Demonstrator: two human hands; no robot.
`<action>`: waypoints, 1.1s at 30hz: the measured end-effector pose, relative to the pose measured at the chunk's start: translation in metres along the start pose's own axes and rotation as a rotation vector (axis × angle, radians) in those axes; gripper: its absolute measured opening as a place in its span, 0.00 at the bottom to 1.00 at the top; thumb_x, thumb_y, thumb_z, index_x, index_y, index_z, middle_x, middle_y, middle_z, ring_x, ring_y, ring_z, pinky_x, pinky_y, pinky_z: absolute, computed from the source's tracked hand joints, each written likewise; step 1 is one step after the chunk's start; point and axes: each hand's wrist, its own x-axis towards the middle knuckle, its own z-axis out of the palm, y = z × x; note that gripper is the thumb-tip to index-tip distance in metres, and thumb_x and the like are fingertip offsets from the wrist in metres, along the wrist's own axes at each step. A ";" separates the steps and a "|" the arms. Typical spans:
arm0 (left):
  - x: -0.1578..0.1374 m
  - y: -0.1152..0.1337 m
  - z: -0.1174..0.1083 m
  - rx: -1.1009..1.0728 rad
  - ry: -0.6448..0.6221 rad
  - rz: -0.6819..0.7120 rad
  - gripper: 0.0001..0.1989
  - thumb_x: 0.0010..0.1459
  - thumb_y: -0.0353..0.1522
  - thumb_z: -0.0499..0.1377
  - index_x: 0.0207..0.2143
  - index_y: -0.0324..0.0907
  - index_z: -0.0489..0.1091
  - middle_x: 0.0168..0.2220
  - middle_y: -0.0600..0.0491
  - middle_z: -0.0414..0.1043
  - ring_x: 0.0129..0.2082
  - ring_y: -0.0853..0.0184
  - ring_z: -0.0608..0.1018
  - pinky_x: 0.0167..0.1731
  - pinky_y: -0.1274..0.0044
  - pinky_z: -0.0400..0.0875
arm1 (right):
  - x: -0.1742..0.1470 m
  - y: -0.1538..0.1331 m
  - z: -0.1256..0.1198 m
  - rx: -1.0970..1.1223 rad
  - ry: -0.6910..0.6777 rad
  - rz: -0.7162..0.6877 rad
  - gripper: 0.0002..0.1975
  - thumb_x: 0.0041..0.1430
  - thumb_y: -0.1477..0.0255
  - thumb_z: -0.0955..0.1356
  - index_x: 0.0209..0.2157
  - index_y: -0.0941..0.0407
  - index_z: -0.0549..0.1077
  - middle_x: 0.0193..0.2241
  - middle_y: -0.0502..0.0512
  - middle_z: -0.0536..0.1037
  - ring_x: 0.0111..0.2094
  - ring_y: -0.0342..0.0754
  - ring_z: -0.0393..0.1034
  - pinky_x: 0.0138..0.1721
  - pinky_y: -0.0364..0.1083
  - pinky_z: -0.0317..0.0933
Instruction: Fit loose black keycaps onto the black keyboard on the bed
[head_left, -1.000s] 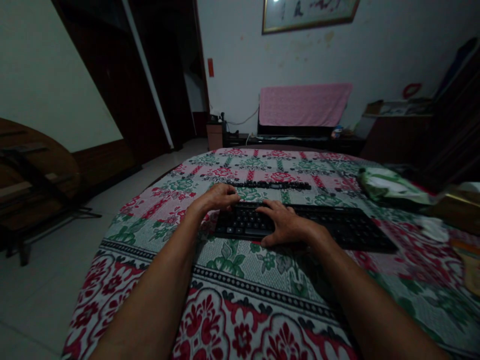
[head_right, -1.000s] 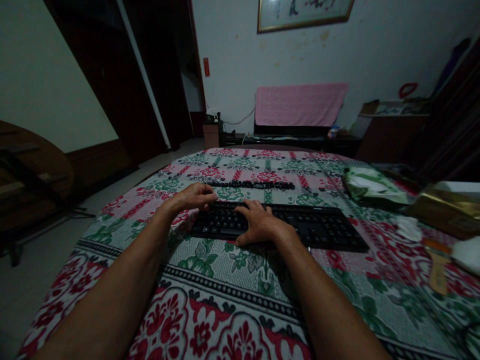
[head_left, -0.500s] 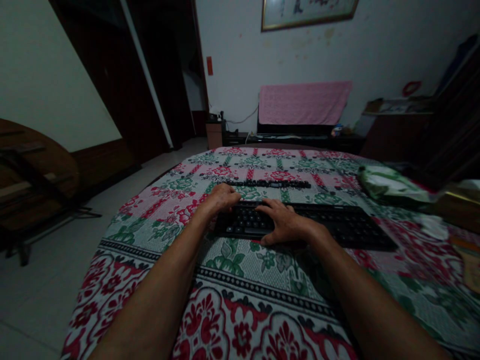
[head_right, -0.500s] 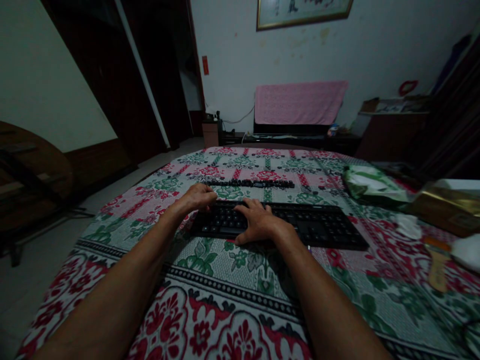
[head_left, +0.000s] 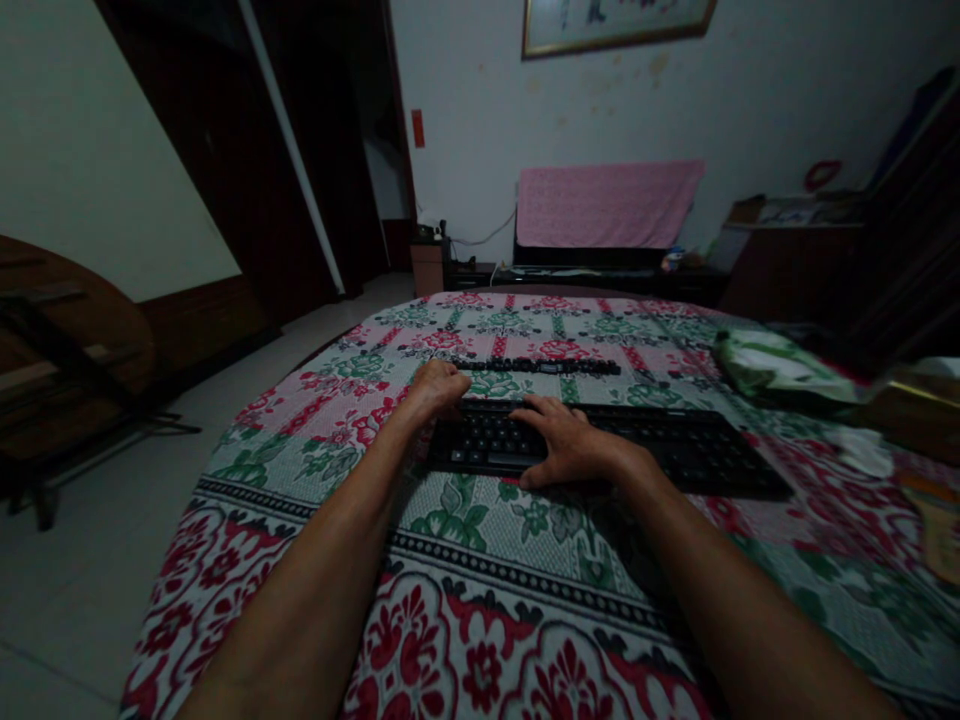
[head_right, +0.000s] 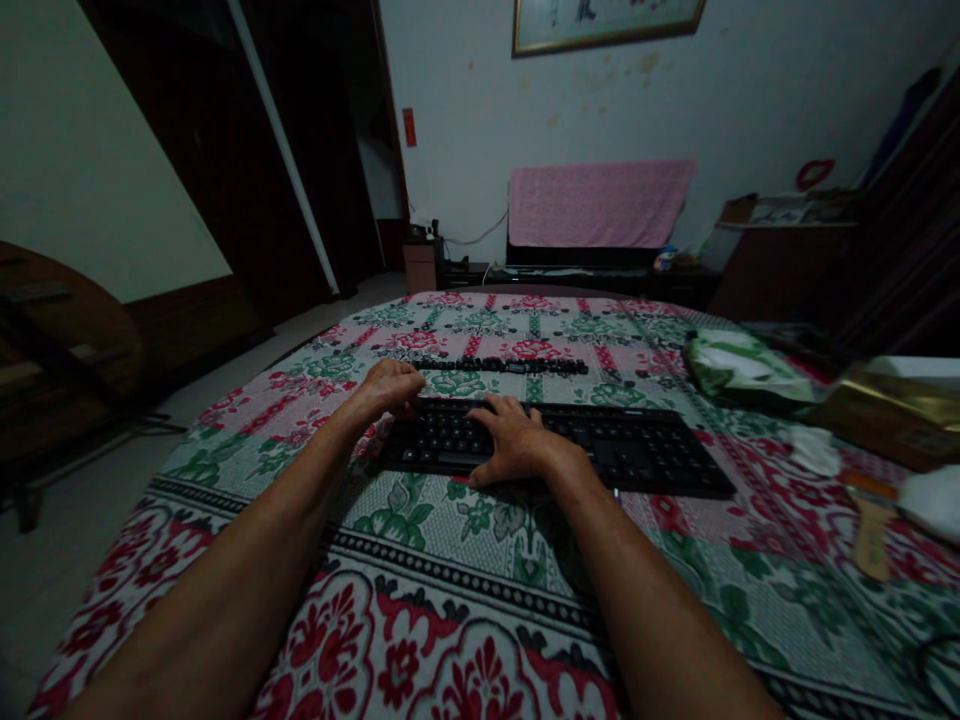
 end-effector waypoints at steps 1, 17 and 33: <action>-0.003 0.003 -0.001 0.023 0.013 0.013 0.11 0.44 0.31 0.53 0.29 0.38 0.72 0.20 0.50 0.73 0.18 0.65 0.76 0.18 0.80 0.68 | 0.001 0.001 0.001 0.003 0.003 0.004 0.51 0.33 0.49 0.71 0.60 0.50 0.54 0.63 0.59 0.43 0.63 0.63 0.35 0.58 0.63 0.38; -0.013 0.014 -0.013 0.036 0.061 0.079 0.11 0.45 0.32 0.52 0.27 0.37 0.73 0.16 0.51 0.71 0.17 0.66 0.75 0.19 0.81 0.67 | 0.001 0.001 0.003 0.016 0.035 0.021 0.50 0.34 0.48 0.70 0.59 0.49 0.55 0.63 0.60 0.45 0.63 0.64 0.34 0.58 0.65 0.36; -0.013 0.012 -0.006 0.135 0.095 0.130 0.10 0.45 0.33 0.53 0.26 0.40 0.73 0.16 0.53 0.70 0.21 0.66 0.75 0.23 0.81 0.66 | 0.003 0.005 0.007 0.009 0.028 0.019 0.51 0.34 0.47 0.70 0.60 0.49 0.53 0.63 0.60 0.43 0.63 0.65 0.34 0.57 0.67 0.35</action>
